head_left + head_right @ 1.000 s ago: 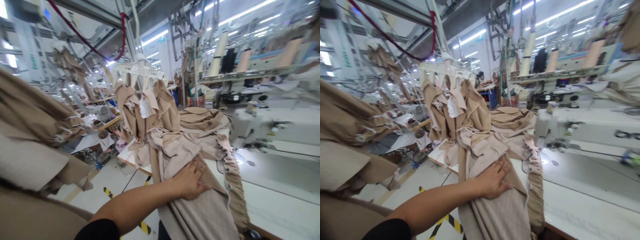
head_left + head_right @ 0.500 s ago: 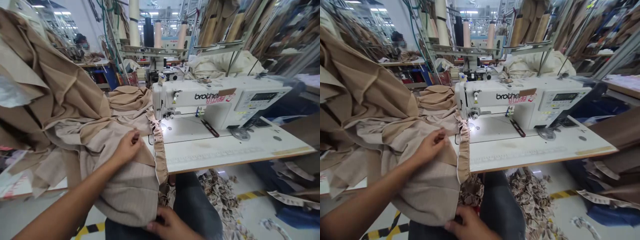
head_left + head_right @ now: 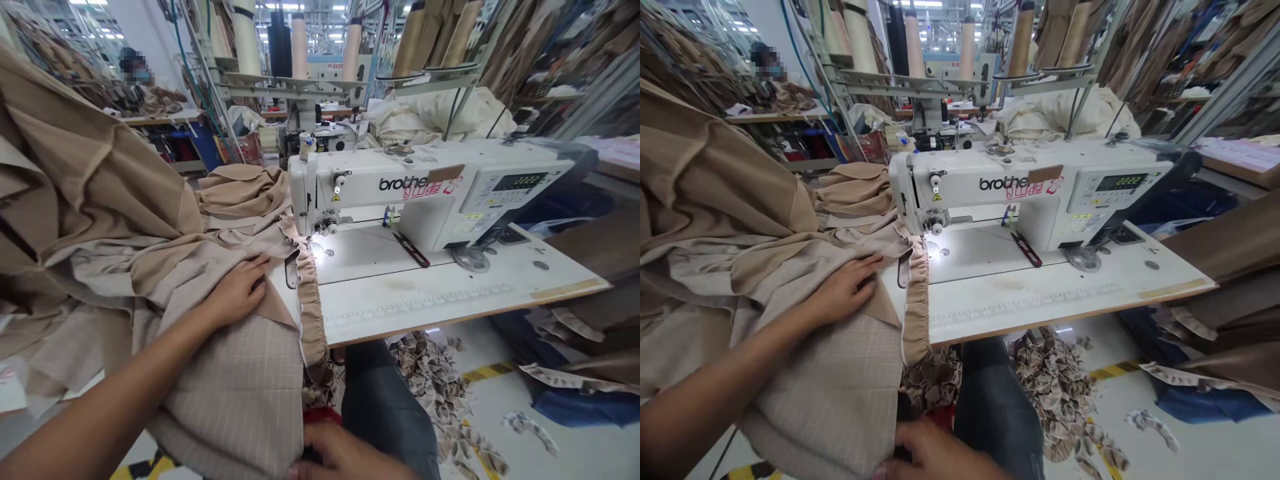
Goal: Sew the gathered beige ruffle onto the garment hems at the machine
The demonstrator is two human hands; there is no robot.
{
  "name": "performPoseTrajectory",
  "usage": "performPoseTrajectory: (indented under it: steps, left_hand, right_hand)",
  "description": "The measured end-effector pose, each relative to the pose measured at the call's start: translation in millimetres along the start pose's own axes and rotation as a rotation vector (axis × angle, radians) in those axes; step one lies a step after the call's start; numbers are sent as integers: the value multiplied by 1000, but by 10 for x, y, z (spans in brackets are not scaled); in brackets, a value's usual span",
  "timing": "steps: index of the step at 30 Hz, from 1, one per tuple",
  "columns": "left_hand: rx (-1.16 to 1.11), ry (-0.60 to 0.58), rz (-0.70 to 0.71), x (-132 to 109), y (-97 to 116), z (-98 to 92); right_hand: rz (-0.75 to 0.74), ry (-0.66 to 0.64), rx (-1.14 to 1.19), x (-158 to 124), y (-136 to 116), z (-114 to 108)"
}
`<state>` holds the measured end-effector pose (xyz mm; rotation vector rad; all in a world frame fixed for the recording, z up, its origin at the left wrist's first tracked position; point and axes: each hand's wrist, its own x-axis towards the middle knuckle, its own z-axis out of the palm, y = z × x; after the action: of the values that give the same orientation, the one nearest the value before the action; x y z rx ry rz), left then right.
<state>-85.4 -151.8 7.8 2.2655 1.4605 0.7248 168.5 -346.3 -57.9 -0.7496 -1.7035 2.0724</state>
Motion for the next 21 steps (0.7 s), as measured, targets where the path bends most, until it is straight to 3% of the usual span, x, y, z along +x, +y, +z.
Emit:
performPoseTrajectory:
  steps: [5,8,11,16,18,21]
  left_hand:
    - [172,119,-44,767,-109,137]
    - [221,248,-27,936,-58,150]
    - [252,261,2,664,24,65]
    - [293,-45,89,-83,152,-149]
    - [339,-124,90,-178,208,-175]
    - [429,-187,58,-25,298,-127]
  right_hand:
    - [-30,182,51,225,-68,7]
    - [-137,354,233,321,-103,-30]
    - [-123,378,326,259,-112,-75]
    - [-64,245,376,61,-52,-61]
    - [-49,213,367,50,-37,-36]
    - [-40,206,320,82,-85,-5]
